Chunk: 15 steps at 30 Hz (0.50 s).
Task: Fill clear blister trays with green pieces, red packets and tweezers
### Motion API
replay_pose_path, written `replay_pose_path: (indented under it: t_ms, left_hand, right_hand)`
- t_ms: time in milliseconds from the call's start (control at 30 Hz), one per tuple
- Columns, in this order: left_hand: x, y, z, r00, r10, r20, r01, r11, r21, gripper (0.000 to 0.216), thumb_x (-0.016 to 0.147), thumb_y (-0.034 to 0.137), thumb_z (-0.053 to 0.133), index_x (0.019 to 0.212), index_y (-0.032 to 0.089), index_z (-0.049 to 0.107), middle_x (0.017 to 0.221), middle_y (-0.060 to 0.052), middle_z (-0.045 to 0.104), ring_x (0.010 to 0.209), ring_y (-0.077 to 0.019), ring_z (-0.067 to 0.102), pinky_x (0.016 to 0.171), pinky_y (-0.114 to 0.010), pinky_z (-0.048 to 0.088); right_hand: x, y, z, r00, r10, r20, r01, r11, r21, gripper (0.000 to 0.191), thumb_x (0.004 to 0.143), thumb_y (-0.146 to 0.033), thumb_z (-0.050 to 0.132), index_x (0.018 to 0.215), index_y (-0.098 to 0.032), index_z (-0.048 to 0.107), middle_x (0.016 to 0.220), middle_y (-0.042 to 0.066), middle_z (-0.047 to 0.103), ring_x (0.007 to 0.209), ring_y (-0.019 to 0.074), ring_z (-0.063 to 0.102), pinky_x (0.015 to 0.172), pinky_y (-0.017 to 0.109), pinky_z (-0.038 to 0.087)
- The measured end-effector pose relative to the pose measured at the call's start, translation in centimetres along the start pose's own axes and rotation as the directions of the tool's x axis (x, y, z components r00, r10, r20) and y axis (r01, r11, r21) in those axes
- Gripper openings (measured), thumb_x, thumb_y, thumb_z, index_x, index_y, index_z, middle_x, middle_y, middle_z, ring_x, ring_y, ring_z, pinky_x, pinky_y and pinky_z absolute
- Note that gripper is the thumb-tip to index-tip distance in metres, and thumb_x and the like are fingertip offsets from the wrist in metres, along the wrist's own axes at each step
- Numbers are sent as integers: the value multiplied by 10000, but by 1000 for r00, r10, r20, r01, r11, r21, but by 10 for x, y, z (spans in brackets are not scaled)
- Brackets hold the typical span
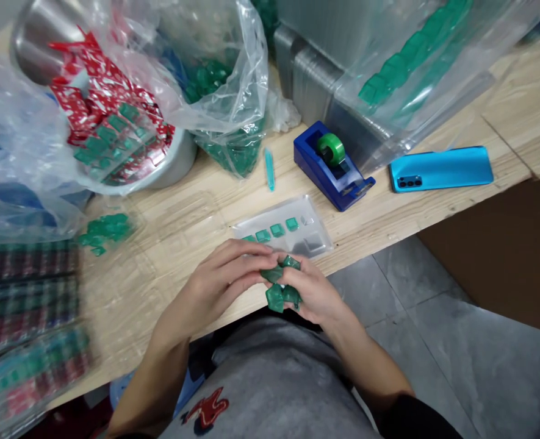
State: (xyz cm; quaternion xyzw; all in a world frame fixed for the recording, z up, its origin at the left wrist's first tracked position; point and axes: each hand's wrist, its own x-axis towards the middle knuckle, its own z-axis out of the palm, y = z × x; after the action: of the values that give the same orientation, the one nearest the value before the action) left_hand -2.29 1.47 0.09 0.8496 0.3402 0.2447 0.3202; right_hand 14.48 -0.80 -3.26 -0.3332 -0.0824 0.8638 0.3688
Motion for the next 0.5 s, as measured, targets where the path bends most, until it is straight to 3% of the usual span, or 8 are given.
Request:
replay_pose_path:
  t_ms: [100, 233, 333, 500]
  left_hand:
    - [-2, -3, -2, 999, -43, -21, 41, 995, -92, 239, 923, 163, 585, 1149, 230, 625, 1122, -51, 681, 1063, -140, 636, 909, -268, 526]
    - [4, -9, 0, 979, -136, -152, 109, 978, -175, 175, 916, 219, 610, 1089, 236, 628, 1020, -31, 703, 972, -152, 663, 851, -289, 539]
    - [25, -13, 7, 982, -87, -170, 88, 996, 2, 153, 910, 244, 621, 1060, 216, 629, 995, -37, 701, 955, -167, 651, 845, -304, 518]
    - [66, -25, 28, 993, 115, -42, -96, 944, 317, 164, 911, 317, 612, 978, 170, 639, 946, -67, 704, 897, -219, 627, 807, -357, 484]
  right_hand:
    - [1, -1, 0, 1000, -3, -7, 3, 999, -37, 154, 569, -206, 639, 714, -161, 615, 536, -65, 541, 360, 32, 374, 298, 152, 269]
    - [3, 2, 1, 996, -82, -25, 80, 996, -50, 149, 607, -192, 622, 749, -172, 663, 577, -68, 556, 395, 35, 393, 342, 168, 270]
    - [1, 6, 2, 983, -179, -49, 173, 979, -112, 105, 645, -179, 631, 729, -172, 692, 596, -57, 568, 478, 40, 450, 443, 185, 319]
    - [-11, 8, -7, 955, -259, -147, 235, 959, -160, 130, 669, -185, 653, 785, -183, 710, 615, -49, 583, 565, 64, 499, 528, 209, 338]
